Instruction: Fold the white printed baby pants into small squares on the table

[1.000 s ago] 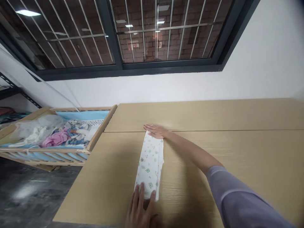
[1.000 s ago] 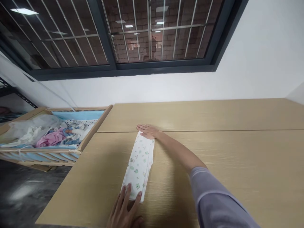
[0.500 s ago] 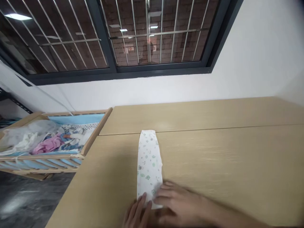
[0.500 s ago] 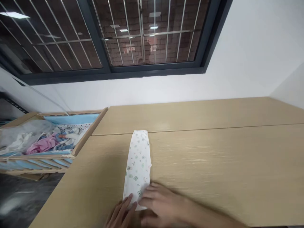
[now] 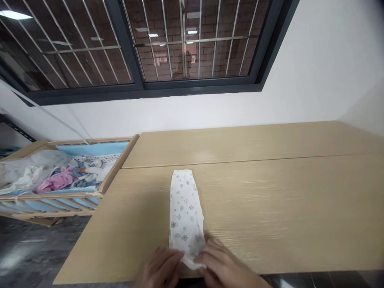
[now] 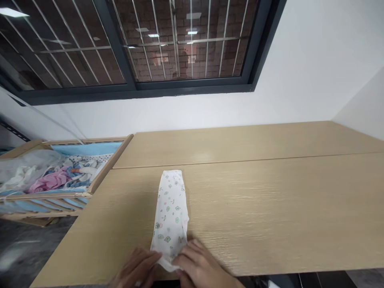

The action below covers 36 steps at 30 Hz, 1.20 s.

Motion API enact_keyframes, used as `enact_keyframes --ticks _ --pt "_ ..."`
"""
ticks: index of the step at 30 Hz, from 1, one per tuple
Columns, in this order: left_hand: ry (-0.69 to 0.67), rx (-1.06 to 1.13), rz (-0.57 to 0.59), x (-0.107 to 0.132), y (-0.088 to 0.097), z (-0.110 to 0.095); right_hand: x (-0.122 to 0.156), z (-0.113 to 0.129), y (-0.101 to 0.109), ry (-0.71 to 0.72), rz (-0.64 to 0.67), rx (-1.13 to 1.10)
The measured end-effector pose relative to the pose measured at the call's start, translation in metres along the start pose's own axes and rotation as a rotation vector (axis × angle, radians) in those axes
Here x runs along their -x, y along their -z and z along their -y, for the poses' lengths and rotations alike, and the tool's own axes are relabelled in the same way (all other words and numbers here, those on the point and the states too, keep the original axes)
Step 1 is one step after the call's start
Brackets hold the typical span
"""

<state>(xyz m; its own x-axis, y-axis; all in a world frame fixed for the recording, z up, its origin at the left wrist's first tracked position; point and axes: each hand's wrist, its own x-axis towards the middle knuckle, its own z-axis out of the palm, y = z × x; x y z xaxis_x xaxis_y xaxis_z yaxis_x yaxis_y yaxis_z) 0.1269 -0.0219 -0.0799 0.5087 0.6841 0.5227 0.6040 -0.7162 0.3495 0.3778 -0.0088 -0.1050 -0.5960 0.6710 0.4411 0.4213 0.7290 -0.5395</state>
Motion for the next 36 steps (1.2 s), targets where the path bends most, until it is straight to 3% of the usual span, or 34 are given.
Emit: enact_keyframes --ticks 2,4,8,12,15,19,23,25,27,29,32,34,36 --pt "0.073 0.034 -0.034 -0.015 0.005 0.006 -0.023 -0.001 0.027 -0.142 0.043 -0.129" --pt "0.151 0.064 -0.081 -0.035 0.007 0.017 -0.050 -0.012 0.049 -0.195 0.037 -0.213" --pt "0.282 0.089 -0.192 -0.093 0.002 0.061 -0.115 -0.068 0.066 -0.206 0.007 -0.249" --pt "0.480 0.067 -0.072 -0.150 -0.016 0.126 -0.173 -0.138 0.048 -0.294 -0.093 -0.221" --pt "0.556 0.018 -0.033 -0.174 -0.036 0.167 -0.200 -0.177 0.025 -0.426 -0.117 -0.206" --pt "0.608 -0.067 0.018 -0.186 -0.059 0.193 -0.209 -0.202 0.002 -0.471 -0.106 -0.164" --pt "0.571 -0.157 -0.004 -0.181 -0.059 0.178 -0.204 -0.196 0.004 -0.475 -0.123 -0.105" --pt "0.531 -0.194 -0.045 -0.165 -0.054 0.152 -0.199 -0.180 0.013 -0.404 -0.150 -0.020" --pt "0.477 -0.235 -0.080 -0.137 -0.053 0.117 -0.192 -0.156 0.023 -0.242 -0.119 0.080" --pt "0.348 -0.359 -0.098 -0.102 -0.058 0.080 -0.184 -0.128 0.028 -0.015 0.016 0.122" --pt "0.352 -0.505 -0.047 -0.056 -0.076 0.037 -0.171 -0.096 0.021 0.306 0.284 0.065" --pt "0.394 -0.543 0.001 -0.038 -0.089 0.025 -0.165 -0.090 0.008 0.429 0.410 0.033" --pt "0.419 -0.556 0.039 -0.030 -0.098 0.024 -0.162 -0.098 -0.008 0.457 0.494 0.028"
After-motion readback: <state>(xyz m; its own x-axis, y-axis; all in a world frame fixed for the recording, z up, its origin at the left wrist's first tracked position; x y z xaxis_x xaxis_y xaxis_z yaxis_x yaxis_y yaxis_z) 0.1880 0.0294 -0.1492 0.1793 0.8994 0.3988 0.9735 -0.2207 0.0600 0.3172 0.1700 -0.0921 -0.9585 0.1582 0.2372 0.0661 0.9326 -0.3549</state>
